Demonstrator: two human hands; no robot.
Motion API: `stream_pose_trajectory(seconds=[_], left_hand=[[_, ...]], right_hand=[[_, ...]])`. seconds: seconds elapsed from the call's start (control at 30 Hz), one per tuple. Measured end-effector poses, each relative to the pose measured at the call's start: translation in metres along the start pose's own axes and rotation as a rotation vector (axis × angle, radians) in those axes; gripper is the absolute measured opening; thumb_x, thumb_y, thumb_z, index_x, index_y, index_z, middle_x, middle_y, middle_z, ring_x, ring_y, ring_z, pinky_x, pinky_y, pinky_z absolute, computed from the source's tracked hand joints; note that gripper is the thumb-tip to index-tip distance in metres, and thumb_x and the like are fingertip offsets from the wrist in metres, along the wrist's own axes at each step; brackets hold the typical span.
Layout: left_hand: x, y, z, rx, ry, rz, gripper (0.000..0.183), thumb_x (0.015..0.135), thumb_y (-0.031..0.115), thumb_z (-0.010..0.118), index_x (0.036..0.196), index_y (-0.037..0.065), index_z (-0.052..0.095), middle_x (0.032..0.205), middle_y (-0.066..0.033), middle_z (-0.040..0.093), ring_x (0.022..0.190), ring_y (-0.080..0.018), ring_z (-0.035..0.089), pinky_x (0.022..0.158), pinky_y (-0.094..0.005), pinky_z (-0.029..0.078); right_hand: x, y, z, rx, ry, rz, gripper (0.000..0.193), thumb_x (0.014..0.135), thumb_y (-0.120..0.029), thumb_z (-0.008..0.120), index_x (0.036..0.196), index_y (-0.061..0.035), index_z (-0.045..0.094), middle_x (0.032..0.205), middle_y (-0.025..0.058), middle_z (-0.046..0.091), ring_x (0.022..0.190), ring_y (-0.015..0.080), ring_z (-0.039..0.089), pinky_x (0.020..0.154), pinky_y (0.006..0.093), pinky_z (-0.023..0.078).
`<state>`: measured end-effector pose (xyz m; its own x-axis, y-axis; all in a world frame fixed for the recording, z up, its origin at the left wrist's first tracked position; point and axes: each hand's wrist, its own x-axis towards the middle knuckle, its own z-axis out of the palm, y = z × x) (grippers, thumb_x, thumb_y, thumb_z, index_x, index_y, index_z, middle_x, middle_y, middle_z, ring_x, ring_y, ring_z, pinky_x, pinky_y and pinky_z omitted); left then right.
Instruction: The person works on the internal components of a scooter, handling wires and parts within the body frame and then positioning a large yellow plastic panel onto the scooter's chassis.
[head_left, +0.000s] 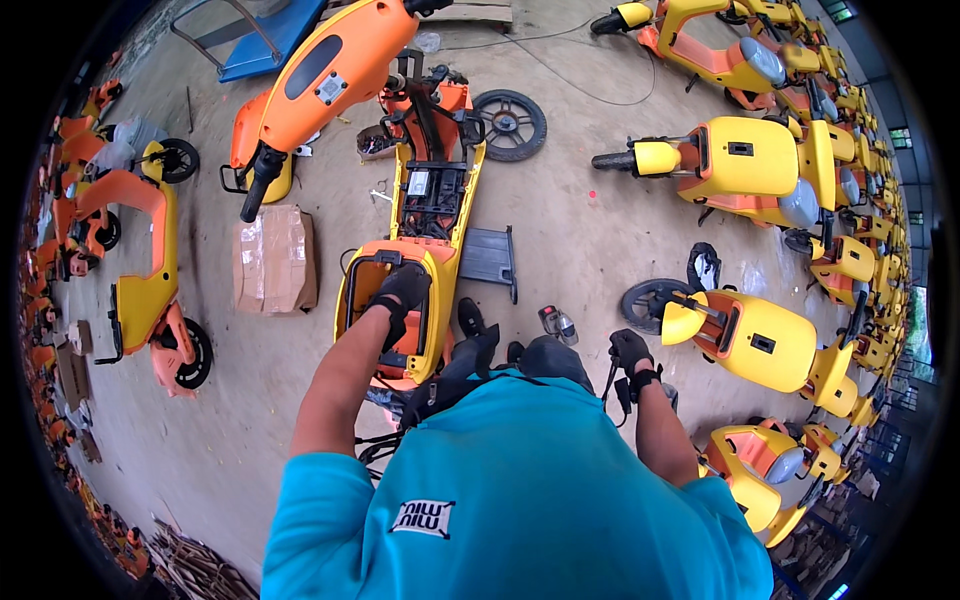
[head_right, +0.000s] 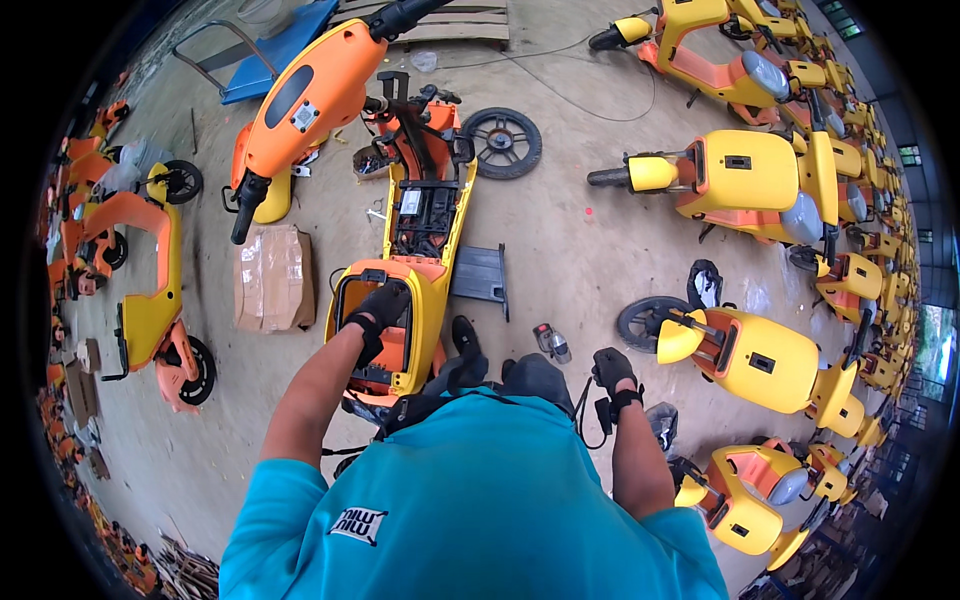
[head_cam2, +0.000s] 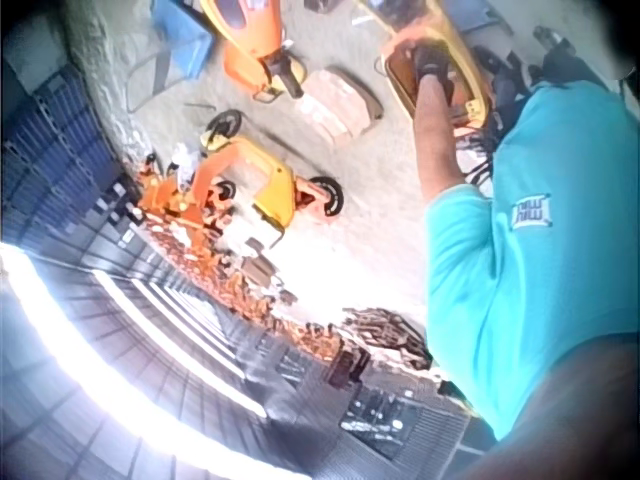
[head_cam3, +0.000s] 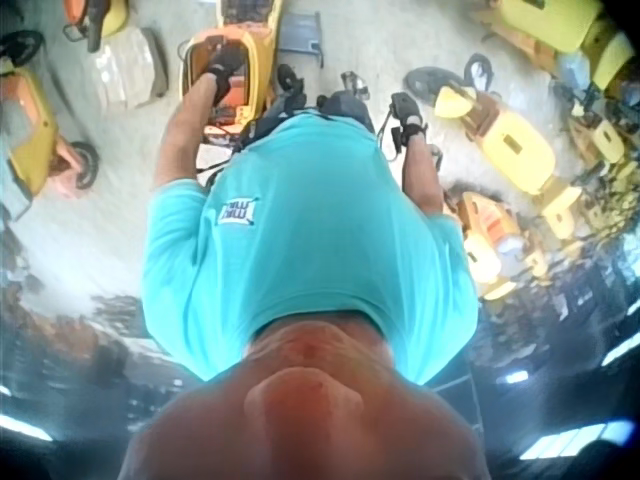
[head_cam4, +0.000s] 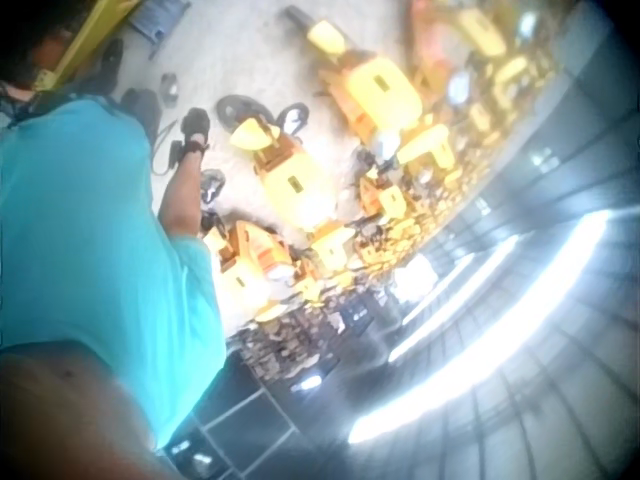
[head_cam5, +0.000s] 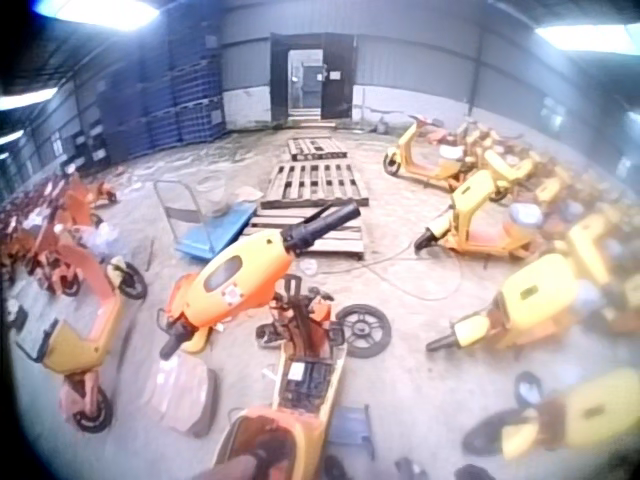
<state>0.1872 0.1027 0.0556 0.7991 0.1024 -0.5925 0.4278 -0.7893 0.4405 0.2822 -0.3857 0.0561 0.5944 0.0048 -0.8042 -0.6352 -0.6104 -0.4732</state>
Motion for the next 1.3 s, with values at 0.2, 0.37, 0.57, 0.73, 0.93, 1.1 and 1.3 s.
stream_pose_trajectory(seconds=[0.2,0.37,0.57,0.73,0.93,1.1,1.3], left_hand=[[0.008,0.102,-0.039,-0.318,-0.06,0.086,0.04,0.08,0.034,0.055,0.097,-0.001,0.057,0.09,-0.0232,0.061,0.09,-0.0343,0.059,0.079,-0.0385,0.046],[0.009,0.165,-0.03,-0.394,0.142,0.456,0.04,0.082,0.027,0.057,0.111,0.0,0.053,0.09,-0.0173,0.061,0.084,-0.0302,0.059,0.077,-0.0367,0.046],[-0.006,0.222,-0.031,-0.402,0.14,0.72,0.038,0.084,0.019,0.055,0.117,0.001,0.05,0.104,-0.02,0.056,0.094,-0.0329,0.055,0.082,-0.038,0.044],[-0.009,0.231,-0.032,-0.34,0.096,0.699,0.023,0.081,0.016,0.056,0.099,0.002,0.058,0.093,-0.0201,0.059,0.089,-0.0362,0.055,0.077,-0.0381,0.044],[-0.016,0.235,-0.034,-0.41,0.036,0.715,0.015,0.077,0.013,0.056,0.088,0.002,0.058,0.074,-0.014,0.06,0.068,-0.0287,0.059,0.063,-0.0354,0.046],[-0.014,0.244,-0.037,-0.631,-0.173,0.581,0.01,0.077,0.008,0.057,0.085,0.002,0.057,0.067,-0.0032,0.057,0.056,-0.0086,0.053,0.052,-0.026,0.044],[-0.003,0.241,-0.024,-0.74,-0.239,0.597,0.007,0.079,0.007,0.056,0.084,0.002,0.056,0.072,-0.0025,0.056,0.061,-0.0081,0.053,0.054,-0.0239,0.046]], right_hand=[[-0.01,-0.056,0.008,-0.111,-0.029,-0.168,0.018,0.089,-0.024,0.052,0.088,-0.0066,0.055,0.06,0.0023,0.052,0.048,0.0104,0.05,0.043,0.0242,0.04],[-0.029,-0.135,0.017,-0.077,-0.181,-0.355,0.018,0.089,-0.022,0.051,0.09,-0.0047,0.056,0.064,0.0022,0.054,0.053,0.0091,0.05,0.049,0.0237,0.041],[-0.075,-0.198,0.035,-0.029,-0.499,-0.572,0.02,0.092,-0.022,0.05,0.093,-0.0037,0.056,0.069,0.0007,0.054,0.058,0.0072,0.051,0.053,0.0218,0.042],[-0.1,-0.199,0.034,0.035,-0.519,-0.516,0.025,0.093,-0.027,0.049,0.089,-0.0035,0.055,0.068,-0.0004,0.055,0.058,0.0065,0.051,0.053,0.0217,0.042],[-0.109,-0.188,0.029,0.014,-0.494,-0.547,0.029,0.093,-0.032,0.047,0.084,-0.0059,0.054,0.062,-0.0009,0.053,0.053,0.0061,0.049,0.048,0.0228,0.039],[-0.104,-0.174,0.025,0.068,-0.481,-0.63,0.028,0.093,-0.032,0.047,0.084,-0.0068,0.053,0.064,-0.0021,0.051,0.053,0.005,0.046,0.047,0.0218,0.038],[-0.09,-0.161,0.024,0.127,-0.478,-0.711,0.022,0.092,-0.027,0.047,0.085,-0.007,0.054,0.066,-0.0014,0.05,0.053,0.0057,0.045,0.046,0.0208,0.035]])
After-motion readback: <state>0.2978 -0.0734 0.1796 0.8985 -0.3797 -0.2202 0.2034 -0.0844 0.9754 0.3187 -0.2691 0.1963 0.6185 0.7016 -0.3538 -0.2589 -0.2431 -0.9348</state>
